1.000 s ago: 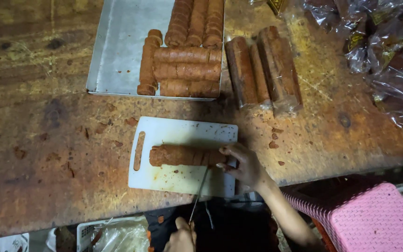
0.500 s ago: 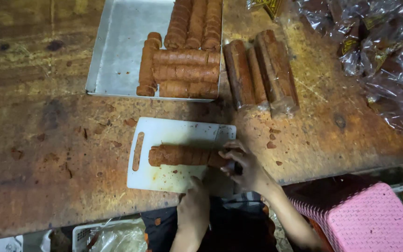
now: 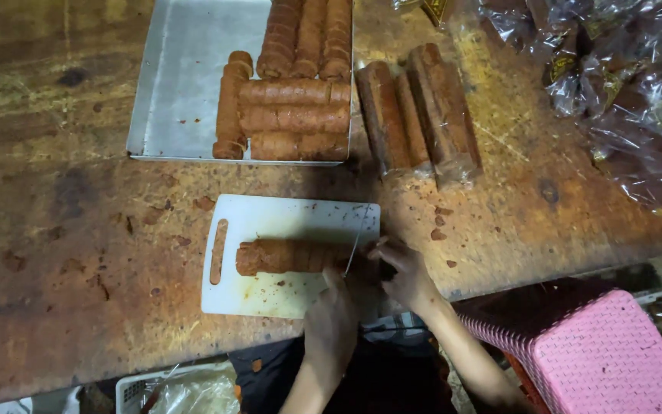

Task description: Slicing long cylindrical food rolls into smaller pieces using a knife on a cutting board

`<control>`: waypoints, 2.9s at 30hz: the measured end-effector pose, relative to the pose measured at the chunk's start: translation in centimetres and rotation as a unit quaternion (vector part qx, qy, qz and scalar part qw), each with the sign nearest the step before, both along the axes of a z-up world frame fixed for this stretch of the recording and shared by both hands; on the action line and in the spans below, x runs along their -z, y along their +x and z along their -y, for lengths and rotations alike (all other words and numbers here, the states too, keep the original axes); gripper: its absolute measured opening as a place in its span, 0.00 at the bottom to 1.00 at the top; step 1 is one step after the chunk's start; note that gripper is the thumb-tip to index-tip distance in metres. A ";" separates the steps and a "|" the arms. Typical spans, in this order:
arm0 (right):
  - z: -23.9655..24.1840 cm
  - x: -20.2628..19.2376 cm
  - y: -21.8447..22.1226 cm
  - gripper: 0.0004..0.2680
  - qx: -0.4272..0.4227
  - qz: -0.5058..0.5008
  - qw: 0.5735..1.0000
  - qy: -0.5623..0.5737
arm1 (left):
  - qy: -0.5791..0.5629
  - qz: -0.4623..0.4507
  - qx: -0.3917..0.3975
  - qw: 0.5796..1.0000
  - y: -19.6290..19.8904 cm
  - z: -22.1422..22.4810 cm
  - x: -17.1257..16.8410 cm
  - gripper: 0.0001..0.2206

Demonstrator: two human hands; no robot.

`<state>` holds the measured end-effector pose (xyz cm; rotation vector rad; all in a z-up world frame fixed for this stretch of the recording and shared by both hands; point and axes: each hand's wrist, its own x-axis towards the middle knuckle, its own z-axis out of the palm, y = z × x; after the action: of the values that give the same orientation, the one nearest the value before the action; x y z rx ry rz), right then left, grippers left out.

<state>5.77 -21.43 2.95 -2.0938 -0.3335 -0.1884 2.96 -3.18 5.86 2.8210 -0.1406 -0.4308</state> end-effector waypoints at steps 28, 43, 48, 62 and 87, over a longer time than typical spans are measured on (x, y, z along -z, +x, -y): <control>-0.3 1.2 -1.1 0.15 0.069 -0.023 0.997 0.003 | -0.122 -0.285 -0.195 0.930 -1.0 -3.9 -7.6 0.10; -6.2 -7.0 1.5 0.30 -0.038 -0.166 0.947 -0.271 | -0.004 0.169 -0.262 0.950 3.7 -19.2 0.9 0.28; -9.4 -9.0 2.8 0.29 0.015 -0.283 0.890 -0.357 | -0.208 0.109 -0.038 0.971 8.3 -14.7 -0.8 0.50; -21.8 -16.3 33.7 0.12 0.142 -0.266 0.952 0.048 | -0.328 0.245 -0.276 0.870 22.9 -15.4 -5.0 0.23; 6.6 -10.0 22.1 0.31 0.402 -0.154 0.814 -0.390 | -0.370 0.136 -0.349 0.850 12.9 -16.9 -2.8 0.11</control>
<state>27.90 -28.06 12.96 -2.9143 0.8486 -0.2204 15.88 13.67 8.67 1.9497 0.5379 0.1766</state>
